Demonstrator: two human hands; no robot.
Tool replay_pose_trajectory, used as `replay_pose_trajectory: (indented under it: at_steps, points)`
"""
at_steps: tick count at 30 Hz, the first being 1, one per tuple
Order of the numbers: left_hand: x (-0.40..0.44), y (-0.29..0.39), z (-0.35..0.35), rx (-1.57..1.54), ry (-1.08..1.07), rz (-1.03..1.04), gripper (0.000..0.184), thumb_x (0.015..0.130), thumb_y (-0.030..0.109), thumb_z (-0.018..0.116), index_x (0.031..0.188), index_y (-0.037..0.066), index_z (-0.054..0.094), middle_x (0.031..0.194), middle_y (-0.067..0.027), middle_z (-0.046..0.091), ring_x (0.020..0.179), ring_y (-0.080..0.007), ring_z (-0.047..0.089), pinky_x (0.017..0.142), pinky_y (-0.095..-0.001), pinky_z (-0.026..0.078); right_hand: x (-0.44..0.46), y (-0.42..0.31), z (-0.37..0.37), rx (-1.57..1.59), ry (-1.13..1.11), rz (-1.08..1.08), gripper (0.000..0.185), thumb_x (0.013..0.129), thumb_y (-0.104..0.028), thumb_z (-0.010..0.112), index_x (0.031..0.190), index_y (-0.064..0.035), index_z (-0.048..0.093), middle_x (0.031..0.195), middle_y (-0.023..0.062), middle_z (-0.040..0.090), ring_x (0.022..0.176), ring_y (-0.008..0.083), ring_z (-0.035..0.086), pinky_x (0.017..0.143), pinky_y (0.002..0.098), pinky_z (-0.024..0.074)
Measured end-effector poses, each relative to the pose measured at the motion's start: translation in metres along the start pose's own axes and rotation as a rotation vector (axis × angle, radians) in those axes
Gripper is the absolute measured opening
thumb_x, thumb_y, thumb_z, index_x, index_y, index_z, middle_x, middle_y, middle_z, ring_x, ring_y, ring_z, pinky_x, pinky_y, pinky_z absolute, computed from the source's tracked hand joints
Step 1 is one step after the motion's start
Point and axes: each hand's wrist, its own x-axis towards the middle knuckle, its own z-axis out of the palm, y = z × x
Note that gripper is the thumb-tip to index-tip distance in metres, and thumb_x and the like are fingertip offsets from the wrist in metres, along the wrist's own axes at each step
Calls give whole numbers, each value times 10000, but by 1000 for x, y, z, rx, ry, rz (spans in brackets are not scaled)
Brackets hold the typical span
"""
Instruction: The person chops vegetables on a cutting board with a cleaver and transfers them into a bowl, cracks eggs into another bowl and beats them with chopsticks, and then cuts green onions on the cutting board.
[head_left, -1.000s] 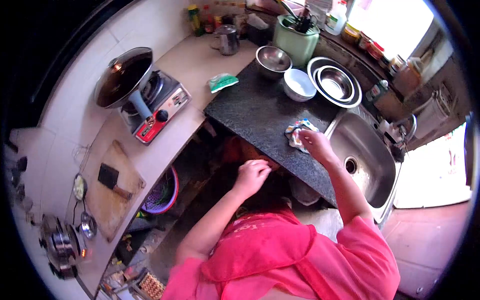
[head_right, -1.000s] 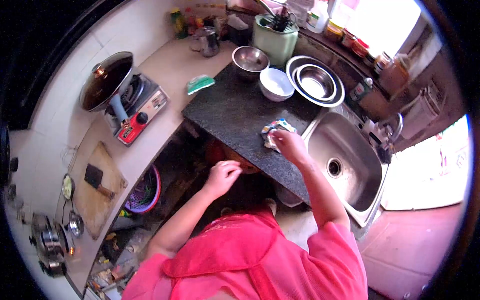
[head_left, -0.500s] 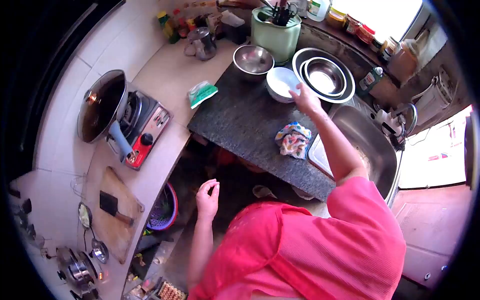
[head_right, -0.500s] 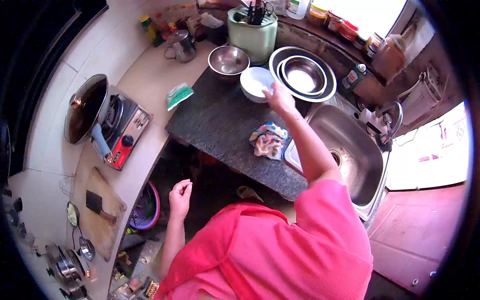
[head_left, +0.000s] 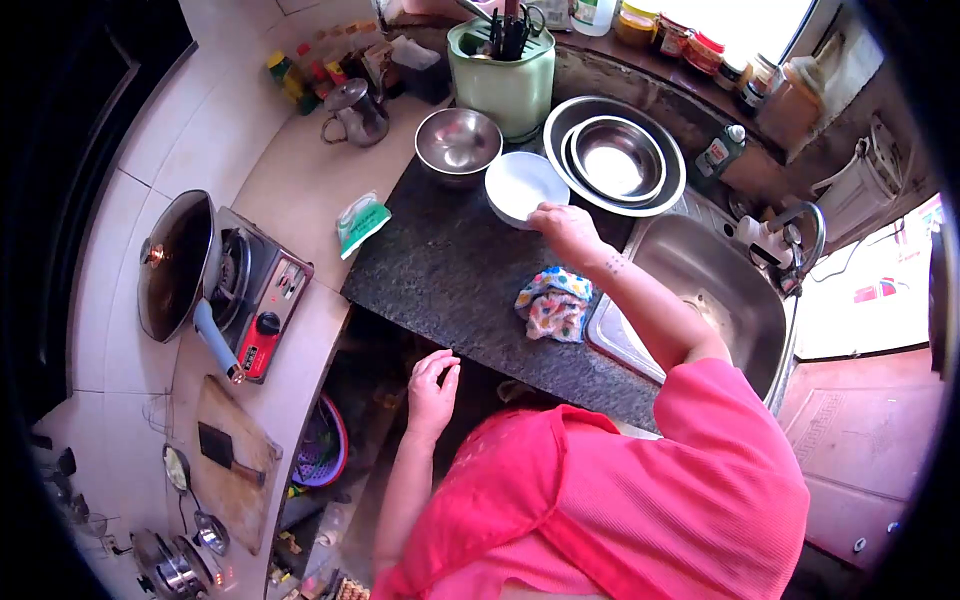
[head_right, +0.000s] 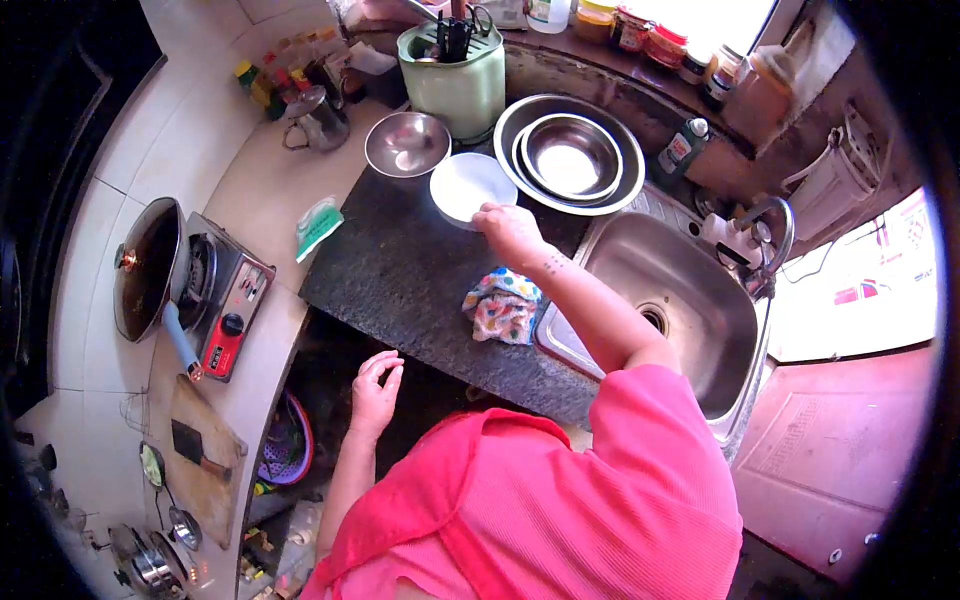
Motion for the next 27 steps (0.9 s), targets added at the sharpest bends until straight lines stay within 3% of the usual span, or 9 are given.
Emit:
replay_pose_trajectory:
  at_steps: [13,20,27]
  points:
    - [29,18,18,17,-43,58,101,794,101,614,876,44,632,1019,-115,619,994,-282,558,883,-373,435,-18,-16,-10,54,-147,-140,74,761,-96,545,803,-91,606,830,82,585,799,263,618,690,367,507]
    - [26,16,21,34,-45,43,113,789,117,620,878,50,641,1018,-118,619,993,-288,560,880,-380,439,-15,-14,-7,72,-113,-194,69,772,-118,535,754,-81,590,806,82,590,794,263,615,678,371,502]
    - [31,14,27,53,74,116,89,777,135,620,806,62,663,940,-102,652,899,-270,611,825,-365,473,-11,-20,-9,-107,-365,-16,164,818,-186,505,849,-81,628,870,132,630,815,321,617,694,430,492]
